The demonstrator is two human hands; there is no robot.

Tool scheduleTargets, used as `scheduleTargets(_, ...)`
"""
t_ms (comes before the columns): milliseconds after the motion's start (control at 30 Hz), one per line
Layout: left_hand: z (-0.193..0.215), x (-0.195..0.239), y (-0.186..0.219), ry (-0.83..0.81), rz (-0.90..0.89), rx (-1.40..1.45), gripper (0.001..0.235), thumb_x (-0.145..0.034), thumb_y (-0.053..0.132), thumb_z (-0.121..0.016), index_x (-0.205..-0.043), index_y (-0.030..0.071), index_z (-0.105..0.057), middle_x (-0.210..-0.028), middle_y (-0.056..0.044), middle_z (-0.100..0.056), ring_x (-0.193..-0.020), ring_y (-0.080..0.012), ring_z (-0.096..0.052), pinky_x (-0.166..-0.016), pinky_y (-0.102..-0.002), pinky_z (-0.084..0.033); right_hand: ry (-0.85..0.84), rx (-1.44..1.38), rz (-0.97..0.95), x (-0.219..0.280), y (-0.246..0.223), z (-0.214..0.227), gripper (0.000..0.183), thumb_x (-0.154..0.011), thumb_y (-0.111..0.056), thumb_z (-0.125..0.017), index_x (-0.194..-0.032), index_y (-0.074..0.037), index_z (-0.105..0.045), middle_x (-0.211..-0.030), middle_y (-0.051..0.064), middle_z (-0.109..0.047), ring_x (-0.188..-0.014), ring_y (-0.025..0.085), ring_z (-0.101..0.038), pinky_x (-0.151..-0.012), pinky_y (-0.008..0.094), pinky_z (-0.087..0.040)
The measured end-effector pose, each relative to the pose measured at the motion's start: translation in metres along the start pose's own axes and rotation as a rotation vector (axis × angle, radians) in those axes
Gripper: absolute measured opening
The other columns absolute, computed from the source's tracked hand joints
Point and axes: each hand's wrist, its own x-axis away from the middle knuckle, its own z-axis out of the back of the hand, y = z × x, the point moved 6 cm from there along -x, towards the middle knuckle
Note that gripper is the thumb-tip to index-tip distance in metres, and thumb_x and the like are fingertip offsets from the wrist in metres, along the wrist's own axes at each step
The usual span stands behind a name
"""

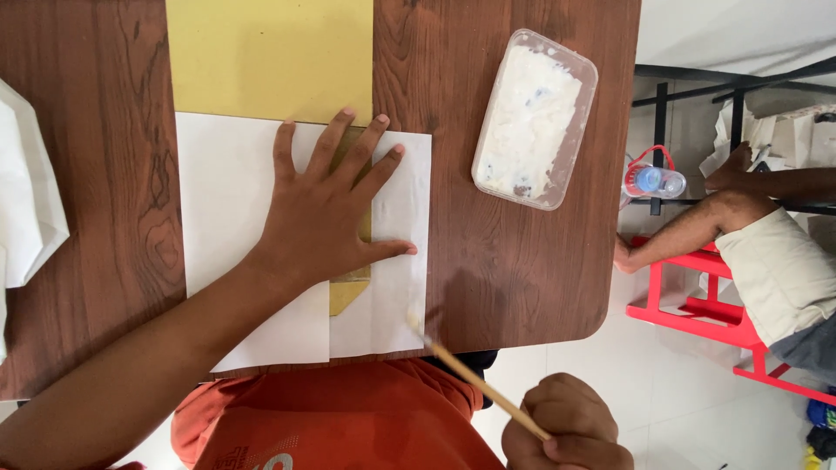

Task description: Assembling a paper bag by folding white paper around a yellow template and applying glue with a brush.

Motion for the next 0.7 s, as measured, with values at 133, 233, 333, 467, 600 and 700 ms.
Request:
scheduleTargets(133, 0.001, 0.0, 0.002, 0.006, -0.008, -0.022, 0.105, -0.079, 0.095, -0.054, -0.147, 0.017, -0.061, -0.164, -0.009, -0.047, -0.151, -0.0347, -0.038, -0.113, -0.07, -0.02, -0.14, 0.149, -0.126, -0.021, -0.028, -0.006, 0.028, -0.083, 0.001, -0.04, -0.073, -0.017, -0.02, -0.046, 0.002, -0.027, -0.034, 0.014, -0.028, -0.038, 0.026, -0.03)
scheduleTargets(233, 0.003, -0.001, 0.001, 0.01, -0.014, -0.038, 0.105, -0.079, 0.096, -0.053, -0.147, 0.017, -0.061, -0.164, -0.009, -0.047, -0.15, -0.0348, -0.038, -0.113, -0.07, -0.021, -0.104, 0.365, -0.22, -0.026, -0.029, -0.009, 0.05, -0.061, 0.026, -0.044, -0.064, -0.012, -0.012, -0.043, 0.003, -0.023, -0.036, 0.013, -0.027, -0.039, 0.026, -0.026)
scheduleTargets(333, 0.003, 0.0, 0.001, 0.011, -0.012, -0.044, 0.104, -0.079, 0.096, -0.052, -0.148, 0.017, -0.061, -0.164, -0.008, -0.047, -0.15, -0.0347, -0.039, -0.114, -0.069, -0.02, -0.08, 0.301, -0.258, -0.016, -0.018, 0.007, 0.048, -0.062, 0.026, -0.048, -0.064, -0.011, -0.018, -0.049, 0.007, -0.029, -0.045, 0.015, -0.03, -0.042, 0.025, -0.02)
scheduleTargets(467, 0.001, 0.001, 0.001, -0.006, -0.004, -0.028, 0.105, -0.079, 0.095, -0.053, -0.149, 0.016, -0.061, -0.165, -0.009, -0.046, -0.152, -0.0355, -0.037, -0.116, -0.069, -0.015, -0.283, -0.154, -0.425, 0.001, -0.002, 0.016, 0.013, -0.081, 0.005, -0.04, -0.08, -0.007, -0.037, -0.074, 0.02, -0.044, -0.064, 0.021, -0.048, -0.042, 0.018, -0.028)
scheduleTargets(600, 0.004, 0.001, 0.002, 0.013, -0.015, -0.045, 0.104, -0.079, 0.095, -0.053, -0.148, 0.017, -0.06, -0.163, -0.009, -0.047, -0.15, -0.0354, -0.039, -0.114, -0.069, -0.02, -0.053, -0.029, -0.057, -0.003, 0.001, 0.01, 0.023, -0.101, -0.015, -0.037, -0.079, -0.018, -0.029, -0.052, 0.0, -0.033, -0.04, 0.012, -0.028, -0.043, 0.028, -0.022)
scheduleTargets(700, 0.003, -0.002, 0.002, 0.004, -0.018, -0.049, 0.105, -0.079, 0.095, -0.053, -0.15, 0.017, -0.059, -0.165, -0.009, -0.045, -0.151, -0.0353, -0.038, -0.114, -0.07, -0.019, -0.268, -0.084, -0.061, -0.009, -0.007, 0.01, 0.038, -0.072, 0.007, -0.056, -0.087, -0.022, -0.036, -0.058, -0.003, -0.043, -0.044, 0.011, -0.04, -0.043, 0.025, -0.039)
